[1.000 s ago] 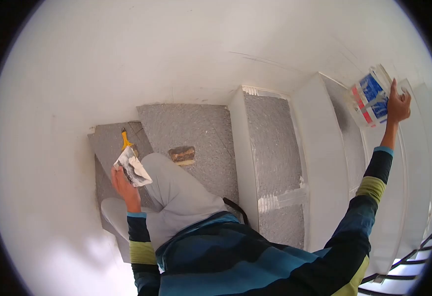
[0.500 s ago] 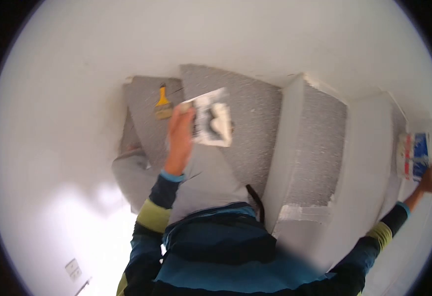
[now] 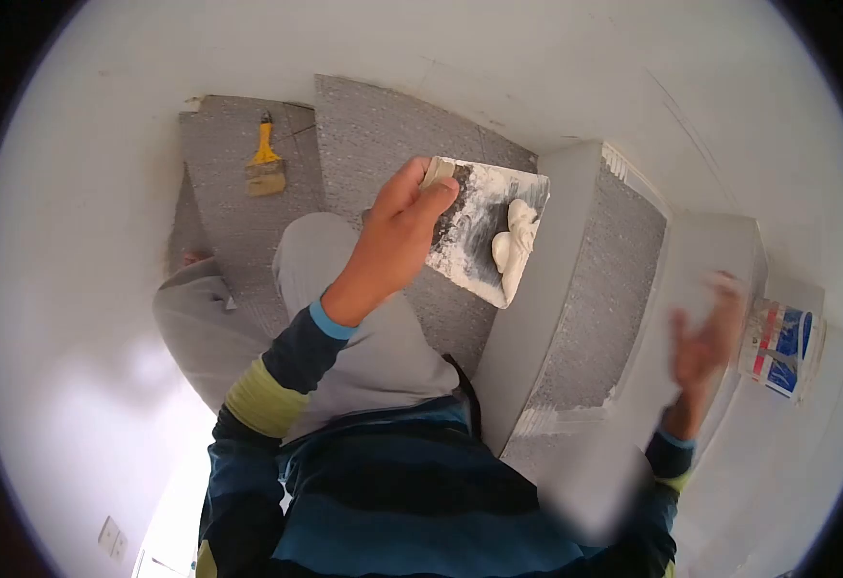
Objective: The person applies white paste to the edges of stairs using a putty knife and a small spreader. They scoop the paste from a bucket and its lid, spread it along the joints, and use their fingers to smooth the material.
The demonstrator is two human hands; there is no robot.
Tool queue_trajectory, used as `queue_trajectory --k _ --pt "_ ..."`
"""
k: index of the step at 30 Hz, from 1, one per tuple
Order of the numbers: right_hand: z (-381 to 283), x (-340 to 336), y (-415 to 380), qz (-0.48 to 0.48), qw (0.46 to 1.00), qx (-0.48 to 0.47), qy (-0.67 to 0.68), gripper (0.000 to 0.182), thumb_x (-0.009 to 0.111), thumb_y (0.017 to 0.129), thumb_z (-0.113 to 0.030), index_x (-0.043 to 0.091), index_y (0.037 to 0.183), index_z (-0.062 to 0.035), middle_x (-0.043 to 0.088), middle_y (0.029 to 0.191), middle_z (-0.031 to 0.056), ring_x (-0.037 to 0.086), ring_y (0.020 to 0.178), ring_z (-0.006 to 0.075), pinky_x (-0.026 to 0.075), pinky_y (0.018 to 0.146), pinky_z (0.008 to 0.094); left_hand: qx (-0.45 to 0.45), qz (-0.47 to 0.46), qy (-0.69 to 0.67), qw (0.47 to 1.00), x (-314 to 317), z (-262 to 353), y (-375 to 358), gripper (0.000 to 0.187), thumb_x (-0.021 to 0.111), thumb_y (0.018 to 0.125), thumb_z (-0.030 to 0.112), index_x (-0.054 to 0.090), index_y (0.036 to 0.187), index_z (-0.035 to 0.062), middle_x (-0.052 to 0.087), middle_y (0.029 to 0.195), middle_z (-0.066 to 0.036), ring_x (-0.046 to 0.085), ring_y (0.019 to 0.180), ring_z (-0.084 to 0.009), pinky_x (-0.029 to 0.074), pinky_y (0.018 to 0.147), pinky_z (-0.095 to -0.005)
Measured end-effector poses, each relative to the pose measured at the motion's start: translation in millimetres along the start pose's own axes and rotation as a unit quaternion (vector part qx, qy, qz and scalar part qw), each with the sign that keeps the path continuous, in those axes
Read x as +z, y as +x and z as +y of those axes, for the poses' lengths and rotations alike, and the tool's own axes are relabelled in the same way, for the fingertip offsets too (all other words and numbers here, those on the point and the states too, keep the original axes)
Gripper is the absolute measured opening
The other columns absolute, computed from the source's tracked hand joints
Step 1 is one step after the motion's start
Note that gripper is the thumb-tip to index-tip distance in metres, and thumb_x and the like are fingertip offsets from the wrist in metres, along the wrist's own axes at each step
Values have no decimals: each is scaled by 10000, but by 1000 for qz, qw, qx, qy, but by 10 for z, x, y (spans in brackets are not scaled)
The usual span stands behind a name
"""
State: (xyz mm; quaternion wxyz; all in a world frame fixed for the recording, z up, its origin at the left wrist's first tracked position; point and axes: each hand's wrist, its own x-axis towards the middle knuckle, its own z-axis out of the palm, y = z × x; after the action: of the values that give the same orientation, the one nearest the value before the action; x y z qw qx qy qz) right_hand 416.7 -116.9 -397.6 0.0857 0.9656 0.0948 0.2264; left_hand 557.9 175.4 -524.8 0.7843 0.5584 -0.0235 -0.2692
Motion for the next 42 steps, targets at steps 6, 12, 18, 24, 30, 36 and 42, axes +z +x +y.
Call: queue_trajectory --k 6,12,18,24,30,36,42 --pt "-905 557 577 -154 932 -53 324 395 615 673 -30 566 1064 2 517 917 171 486 893 312 398 760 382 -9 19 -54 998 -51 -7 25 139 482 854 151 521 895 23 506 708 4 432 626 -42 350 538 -215" --pt "-1017 780 700 -176 919 -77 343 481 570 609 41 601 1071 -85 482 861 140 460 831 281 379 706 356 -9 25 -48 998 -123 -197 29 164 482 855 165 526 922 22 519 743 -22 453 653 -68 367 572 -227" --pt "-905 883 659 -197 899 -79 383 537 521 552 67 633 1028 -156 455 828 110 446 829 273 370 722 363 -97 6 -9 995 -156 -260 87 277 487 869 146 535 1111 19 542 1098 -110 516 1014 -168 393 871 -265" --pt "-130 1108 780 -279 907 5 316 482 568 653 18 530 1132 -16 536 831 101 513 783 209 401 811 348 164 126 349 914 -624 -789 142 293 506 847 185 569 1076 14 529 1078 -133 510 999 -190 376 864 -261" --pt "894 1670 939 -373 887 38 270 610 518 684 57 412 1279 -27 564 807 101 514 676 148 435 674 253 -37 152 -53 986 -824 -797 58 376 508 864 170 481 1174 -40 493 1167 -121 470 1095 -172 367 916 -260" --pt "1007 1844 1028 -447 875 12 186 613 438 693 50 418 1286 -105 579 887 162 530 631 209 470 625 301 -87 152 -157 972 -954 -927 86 395 501 861 176 454 1187 -40 538 1069 -74 533 967 -123 412 839 -235" --pt "1013 1897 1084 -481 866 -17 136 656 439 673 44 402 1300 -145 572 894 147 554 679 248 481 638 337 -78 85 -171 978 -976 -890 98 351 481 862 175 472 1146 -32 567 1006 -60 543 923 -105 424 799 -221"
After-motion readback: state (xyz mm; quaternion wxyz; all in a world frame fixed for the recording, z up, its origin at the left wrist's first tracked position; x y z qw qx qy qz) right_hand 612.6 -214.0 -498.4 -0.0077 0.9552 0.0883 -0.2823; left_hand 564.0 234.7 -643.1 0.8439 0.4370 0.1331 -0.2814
